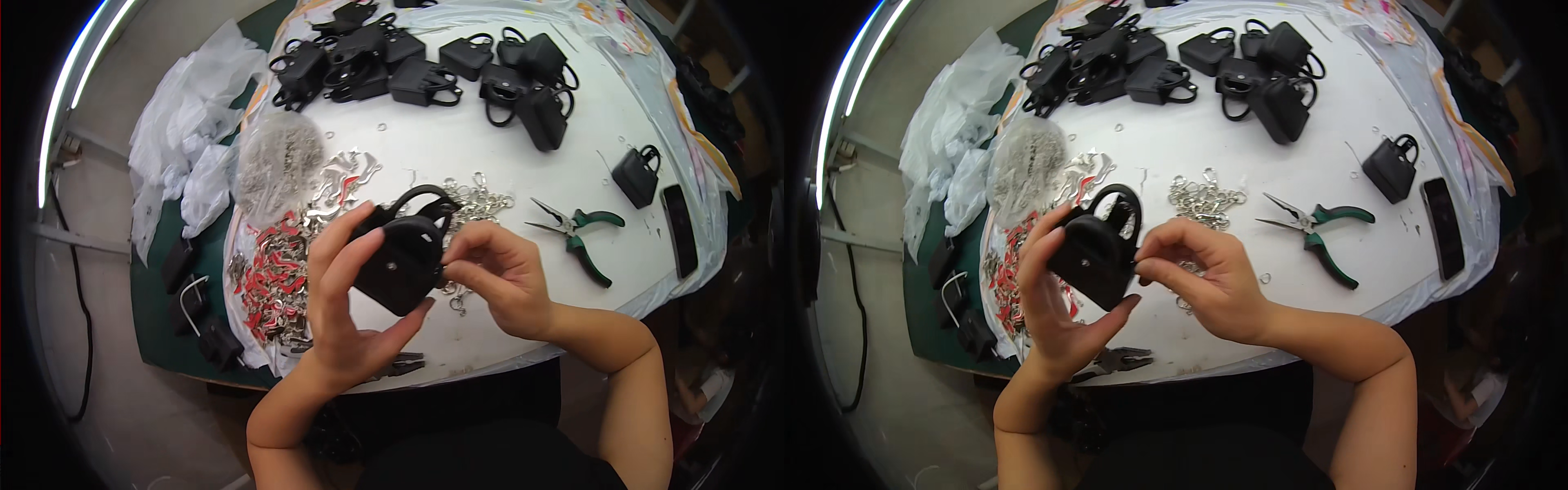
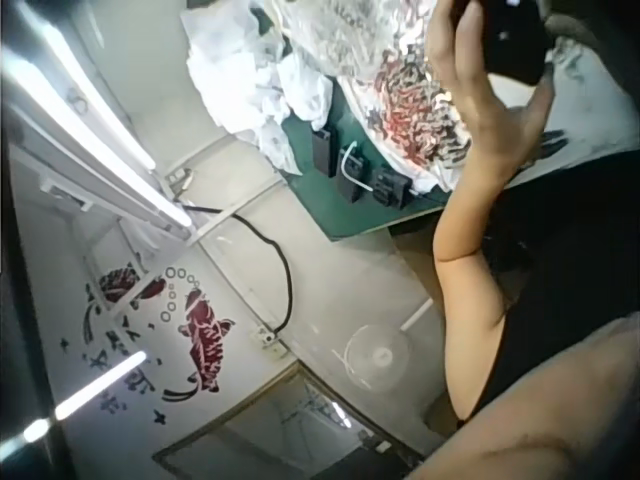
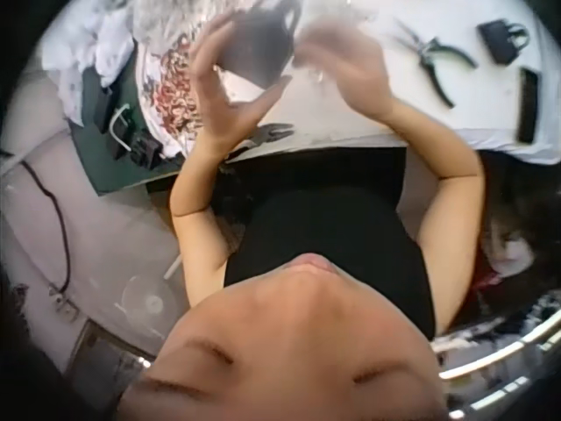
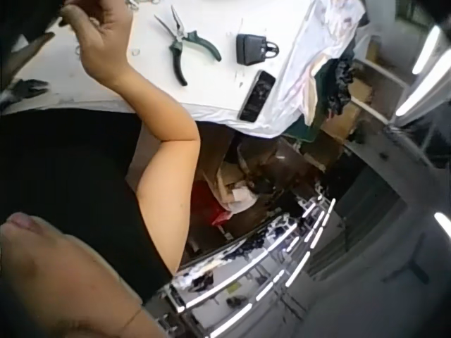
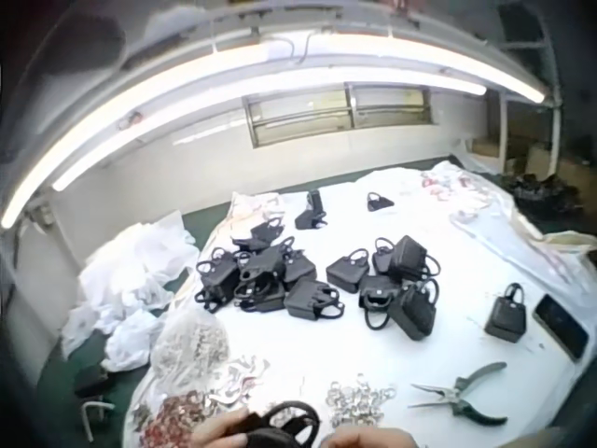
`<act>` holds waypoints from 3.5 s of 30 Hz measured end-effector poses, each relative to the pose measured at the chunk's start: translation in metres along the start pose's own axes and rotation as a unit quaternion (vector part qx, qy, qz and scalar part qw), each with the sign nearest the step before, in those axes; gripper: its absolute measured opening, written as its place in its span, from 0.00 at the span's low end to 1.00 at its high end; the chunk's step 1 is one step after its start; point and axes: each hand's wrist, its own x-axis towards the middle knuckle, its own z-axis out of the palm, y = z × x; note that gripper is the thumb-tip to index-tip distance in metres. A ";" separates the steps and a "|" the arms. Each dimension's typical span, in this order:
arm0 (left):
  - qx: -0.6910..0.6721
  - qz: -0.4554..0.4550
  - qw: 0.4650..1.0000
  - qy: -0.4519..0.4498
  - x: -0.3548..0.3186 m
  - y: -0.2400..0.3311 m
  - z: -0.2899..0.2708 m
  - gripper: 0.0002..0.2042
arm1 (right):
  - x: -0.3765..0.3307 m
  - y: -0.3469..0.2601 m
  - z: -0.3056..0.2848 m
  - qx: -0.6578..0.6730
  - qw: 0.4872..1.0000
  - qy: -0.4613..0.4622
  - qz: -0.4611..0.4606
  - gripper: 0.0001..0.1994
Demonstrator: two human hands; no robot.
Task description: The person attaches metal chains and decorative charms to black pouches by hand and using pliers.
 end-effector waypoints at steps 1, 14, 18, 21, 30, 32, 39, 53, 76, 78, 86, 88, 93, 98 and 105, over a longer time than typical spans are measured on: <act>0.014 0.012 1.000 0.006 -0.002 -0.001 0.004 0.50 | -0.002 -0.002 -0.003 0.048 0.998 0.012 0.042 0.05; -0.089 -0.264 0.960 -0.042 -0.095 -0.006 -0.033 0.39 | -0.002 0.017 -0.009 -0.268 0.942 -0.069 -0.188 0.06; 0.062 -0.189 0.952 -0.233 -0.092 0.039 -0.049 0.20 | 0.009 0.017 -0.001 -0.207 0.945 -0.074 -0.242 0.06; 0.218 -0.130 0.935 -0.247 -0.136 0.033 -0.062 0.26 | 0.017 0.010 0.001 -0.216 0.924 -0.078 -0.306 0.06; 0.186 -0.109 0.958 -0.187 -0.150 0.016 -0.068 0.19 | 0.006 -0.026 -0.002 -0.287 0.912 -0.166 -0.243 0.08; 0.127 -0.167 0.971 -0.116 -0.159 0.020 -0.079 0.15 | 0.001 -0.030 0.000 -0.286 0.910 -0.187 -0.233 0.09; 0.098 -0.282 0.951 -0.082 -0.109 0.050 -0.108 0.17 | -0.016 -0.027 0.012 -0.309 0.895 -0.223 -0.232 0.11; 0.268 -0.116 0.935 -0.202 -0.085 0.060 -0.102 0.19 | -0.035 -0.012 0.034 -0.369 0.870 -0.164 -0.281 0.13; 0.227 -0.178 0.938 -0.191 -0.082 0.030 -0.119 0.24 | -0.062 -0.051 -0.124 -0.697 0.715 -0.027 0.054 0.25; 0.206 -0.179 0.945 -0.179 -0.079 0.029 -0.118 0.26 | -0.057 -0.066 -0.093 -0.638 0.767 -0.033 0.059 0.24; 0.231 -0.144 0.942 -0.197 -0.084 0.028 -0.122 0.31 | -0.030 -0.091 -0.002 -0.643 0.704 -0.279 -0.112 0.37; 0.232 -0.144 0.942 -0.195 -0.086 0.028 -0.123 0.30 | -0.029 -0.093 0.000 -0.647 0.697 -0.286 -0.117 0.35; 0.226 -0.155 0.942 -0.195 -0.088 0.028 -0.125 0.29 | -0.028 -0.097 0.003 -0.675 0.658 -0.301 -0.144 0.32; 0.226 -0.153 0.944 -0.185 -0.089 0.027 -0.125 0.29 | -0.028 -0.095 0.005 -0.672 0.660 -0.282 -0.183 0.32; 0.222 -0.155 0.943 -0.194 -0.088 0.027 -0.125 0.29 | -0.029 -0.097 0.004 -0.676 0.659 -0.285 -0.167 0.33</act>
